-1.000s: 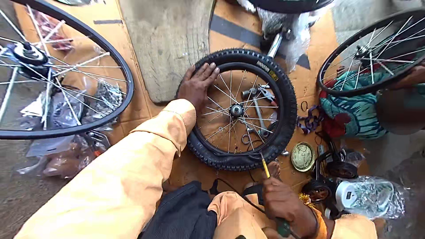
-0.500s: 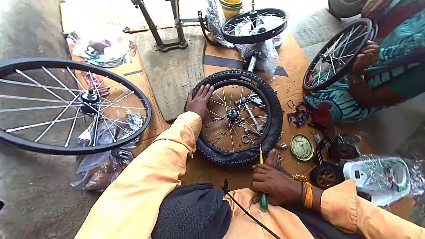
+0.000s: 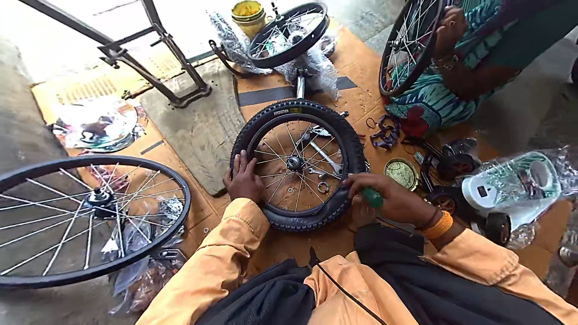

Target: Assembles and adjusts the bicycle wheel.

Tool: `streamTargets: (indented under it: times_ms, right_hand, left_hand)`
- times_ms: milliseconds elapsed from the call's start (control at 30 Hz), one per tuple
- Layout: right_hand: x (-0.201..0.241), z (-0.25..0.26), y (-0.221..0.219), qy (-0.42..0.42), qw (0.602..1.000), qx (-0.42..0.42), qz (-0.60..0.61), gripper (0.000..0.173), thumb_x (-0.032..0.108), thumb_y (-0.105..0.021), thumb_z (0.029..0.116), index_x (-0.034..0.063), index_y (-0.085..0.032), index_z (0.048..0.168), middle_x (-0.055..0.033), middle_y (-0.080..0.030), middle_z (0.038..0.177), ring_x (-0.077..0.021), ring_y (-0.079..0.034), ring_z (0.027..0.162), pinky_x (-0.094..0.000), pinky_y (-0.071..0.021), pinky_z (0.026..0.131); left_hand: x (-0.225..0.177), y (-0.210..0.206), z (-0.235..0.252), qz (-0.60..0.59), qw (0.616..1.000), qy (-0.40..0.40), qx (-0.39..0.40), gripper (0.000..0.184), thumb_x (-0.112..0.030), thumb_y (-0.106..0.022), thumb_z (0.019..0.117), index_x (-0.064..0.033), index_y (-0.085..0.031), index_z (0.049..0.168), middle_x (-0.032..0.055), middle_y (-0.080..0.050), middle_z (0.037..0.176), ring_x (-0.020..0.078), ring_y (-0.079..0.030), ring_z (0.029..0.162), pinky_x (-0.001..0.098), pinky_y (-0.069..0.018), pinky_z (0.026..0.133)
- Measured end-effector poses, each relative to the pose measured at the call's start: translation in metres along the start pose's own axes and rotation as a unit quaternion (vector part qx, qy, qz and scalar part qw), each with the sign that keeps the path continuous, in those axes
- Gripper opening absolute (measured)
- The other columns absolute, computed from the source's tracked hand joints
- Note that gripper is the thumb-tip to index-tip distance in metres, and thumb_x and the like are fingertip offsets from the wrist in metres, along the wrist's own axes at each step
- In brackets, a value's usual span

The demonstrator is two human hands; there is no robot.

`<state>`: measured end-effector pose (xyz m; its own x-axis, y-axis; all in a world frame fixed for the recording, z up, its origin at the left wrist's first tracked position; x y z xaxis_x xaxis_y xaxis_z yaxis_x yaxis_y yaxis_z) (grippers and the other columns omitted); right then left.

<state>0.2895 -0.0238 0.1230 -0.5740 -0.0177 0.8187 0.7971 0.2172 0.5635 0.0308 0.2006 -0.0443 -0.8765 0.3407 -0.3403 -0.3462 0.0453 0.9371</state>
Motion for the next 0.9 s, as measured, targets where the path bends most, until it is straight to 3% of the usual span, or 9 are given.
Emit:
streamTargets:
  times_ms: [167,233,300,367,467,600,700,767,900]
  right_hand:
    - [-0.003,0.005,-0.074,0.027,0.956,0.208,-0.207,0.017,0.008,-0.074,0.0853,0.02,-0.077,0.097,0.0007,-0.073,0.108,-0.0236,-0.056,0.131,-0.0554,-0.0357,0.117]
    - [0.015,0.029,-0.058,0.039,0.985,0.11,-0.13,0.016,0.008,-0.066,0.0922,0.0155,-0.074,0.104,0.0001,-0.072,0.102,-0.0173,-0.065,0.111,-0.0503,-0.0459,0.109]
    - [0.032,0.061,-0.018,0.02,0.998,-0.059,0.019,0.021,0.014,-0.057,0.1021,0.0059,-0.068,0.118,-0.005,-0.071,0.099,-0.0155,-0.069,0.09,-0.0405,-0.0594,0.085]
    - [0.026,0.085,0.017,-0.004,0.969,-0.194,0.154,0.03,0.026,-0.046,0.109,0.0058,-0.06,0.127,-0.0051,-0.064,0.089,-0.0149,-0.063,0.072,-0.0355,-0.0577,0.064]
    - [-0.026,0.114,0.031,-0.055,0.923,-0.258,0.281,0.036,0.035,-0.034,0.112,0.0109,-0.056,0.127,0.0004,-0.049,0.08,-0.0115,-0.049,0.061,-0.0288,-0.0467,0.055]
    - [-0.082,0.137,0.011,-0.116,0.93,-0.216,0.273,0.032,0.024,-0.042,0.111,0.0031,-0.055,0.132,-0.0079,-0.065,0.101,-0.015,-0.063,0.073,-0.0299,-0.0555,0.063]
    - [-0.08,0.155,0.007,-0.085,0.96,-0.176,0.203,0.061,0.014,-0.046,0.1073,0.0137,-0.017,0.161,-0.0123,-0.067,0.113,-0.0232,-0.069,0.075,-0.0383,-0.0611,0.061]
    - [-0.074,0.171,0.003,-0.093,0.973,-0.135,0.163,0.08,0.012,-0.049,0.1065,0.0262,0.002,0.166,-0.0125,-0.065,0.113,-0.0256,-0.07,0.074,-0.0422,-0.0637,0.059]
    - [-0.076,0.193,-0.011,-0.131,0.987,-0.057,0.08,0.076,0.01,-0.052,0.1039,0.0329,-0.014,0.165,-0.0144,-0.069,0.102,-0.0247,-0.071,0.068,-0.0444,-0.0643,0.06]
  left_hand:
    - [-0.001,0.002,-0.006,-0.012,1.0,0.004,-0.004,0.048,-0.01,-0.043,0.0983,-0.021,-0.061,0.141,0.0001,-0.032,0.168,0.0224,-0.025,0.157,0.0644,-0.0157,0.123]
    - [0.001,-0.001,-0.008,-0.005,1.0,0.016,-0.001,0.047,-0.011,-0.042,0.0979,-0.0206,-0.061,0.14,-0.0012,-0.032,0.168,0.021,-0.025,0.157,0.063,-0.016,0.123]
    - [0.002,-0.004,-0.008,0.011,0.999,0.032,0.016,0.047,-0.012,-0.044,0.0966,-0.0198,-0.061,0.14,-0.0025,-0.028,0.169,0.0204,-0.022,0.157,0.0621,-0.0151,0.124]
    - [-0.005,-0.002,-0.007,0.035,0.997,0.044,0.043,0.045,-0.012,-0.048,0.0962,-0.0175,-0.061,0.138,-0.0021,-0.021,0.172,0.0225,-0.015,0.159,0.062,-0.0125,0.124]
    - [-0.02,0.01,0.005,0.053,0.998,-0.015,0.03,0.029,-0.015,-0.051,0.0949,-0.0067,-0.07,0.115,0.005,-0.021,0.172,0.03,-0.01,0.16,0.06,-0.0091,0.126]
    - [-0.015,0.001,0.014,0.031,0.997,-0.064,0.034,0.042,-0.033,-0.039,0.1032,-0.01,-0.072,0.115,0.0053,-0.028,0.169,0.0314,-0.017,0.158,0.0597,-0.0126,0.126]
    - [-0.01,-0.006,0.015,0.029,0.998,-0.05,0.038,0.051,-0.045,-0.035,0.1055,-0.0123,-0.071,0.118,0.0031,-0.028,0.169,0.0289,-0.017,0.159,0.0582,-0.0107,0.127]
    - [-0.006,-0.006,0.016,0.02,0.998,-0.053,0.029,0.051,-0.045,-0.035,0.1061,-0.0121,-0.072,0.117,0.0024,-0.029,0.169,0.028,-0.018,0.159,0.0573,-0.0101,0.127]
    - [-0.004,-0.006,0.016,0.005,0.998,-0.059,0.008,0.048,-0.039,-0.036,0.1059,-0.0107,-0.074,0.112,0.0003,-0.033,0.168,0.0253,-0.02,0.158,0.0565,-0.0108,0.127]
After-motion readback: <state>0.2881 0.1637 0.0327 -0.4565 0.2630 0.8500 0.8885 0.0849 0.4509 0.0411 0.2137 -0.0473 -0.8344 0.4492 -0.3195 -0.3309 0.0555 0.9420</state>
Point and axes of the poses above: each hand's wrist, its own z-axis towards the middle knuckle, its own y-axis out of the back of the hand, x = y × z, the point moved 10 cm from there along z, towards the middle knuckle
